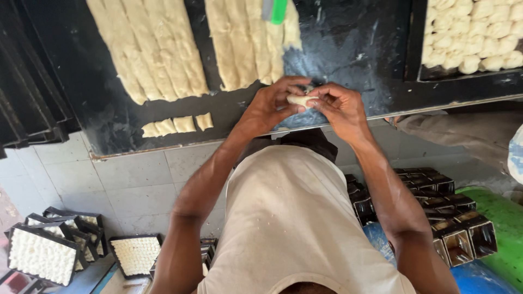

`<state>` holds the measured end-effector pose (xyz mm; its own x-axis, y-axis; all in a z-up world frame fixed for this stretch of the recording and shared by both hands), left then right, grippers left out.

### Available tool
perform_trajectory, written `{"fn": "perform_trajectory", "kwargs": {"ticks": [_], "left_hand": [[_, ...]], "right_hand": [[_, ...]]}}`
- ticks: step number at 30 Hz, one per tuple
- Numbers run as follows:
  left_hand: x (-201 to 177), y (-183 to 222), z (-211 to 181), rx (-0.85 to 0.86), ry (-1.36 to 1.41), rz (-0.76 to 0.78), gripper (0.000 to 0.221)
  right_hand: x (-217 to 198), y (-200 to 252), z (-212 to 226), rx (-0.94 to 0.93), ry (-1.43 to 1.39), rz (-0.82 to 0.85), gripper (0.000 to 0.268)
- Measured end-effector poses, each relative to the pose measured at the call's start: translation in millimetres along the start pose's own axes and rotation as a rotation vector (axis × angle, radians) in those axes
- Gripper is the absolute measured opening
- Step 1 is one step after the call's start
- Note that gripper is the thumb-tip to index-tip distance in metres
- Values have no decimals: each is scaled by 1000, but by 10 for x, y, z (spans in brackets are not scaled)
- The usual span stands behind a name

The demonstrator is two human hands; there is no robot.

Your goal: The person uses a scraper to cut dough into small pieces, then shapes each piece by hand before placing them onto a tray.

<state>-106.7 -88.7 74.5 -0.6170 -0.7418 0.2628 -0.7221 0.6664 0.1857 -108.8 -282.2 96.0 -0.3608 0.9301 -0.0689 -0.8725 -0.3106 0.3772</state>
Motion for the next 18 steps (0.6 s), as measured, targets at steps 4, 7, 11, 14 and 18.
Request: {"fn": "perform_trajectory", "kwargs": {"ticks": [4, 7, 11, 14, 18], "left_hand": [[125, -446, 24, -161, -371, -80, 38], [275, -833, 114, -219, 206, 39, 37], [551, -1279, 188, -422, 243, 114, 33], [826, -1728, -78, -1, 201, 268, 39], [978, -2152, -480, 78, 129, 246, 51]], "right_hand": [[-271, 204, 253, -394, 616, -73, 19], [-433, 341, 386, -497, 961, -119, 51], [-892, 370, 314, -444, 763, -230, 35], [-1480, 299, -14, -321, 475, -361, 27], [-2735, 93, -651, 25, 59, -515, 19]]}}
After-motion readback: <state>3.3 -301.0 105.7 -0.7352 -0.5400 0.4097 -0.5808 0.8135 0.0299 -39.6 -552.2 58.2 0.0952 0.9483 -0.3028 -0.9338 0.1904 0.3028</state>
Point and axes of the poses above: each hand's wrist, its own y-axis away from the middle knuckle, its own x-axis out of the palm, z = x × y, the point moved 4 cm from there along -y, towards the middle knuckle, and after that the axes turned 10 degrees about z, right-handed, at the moved point
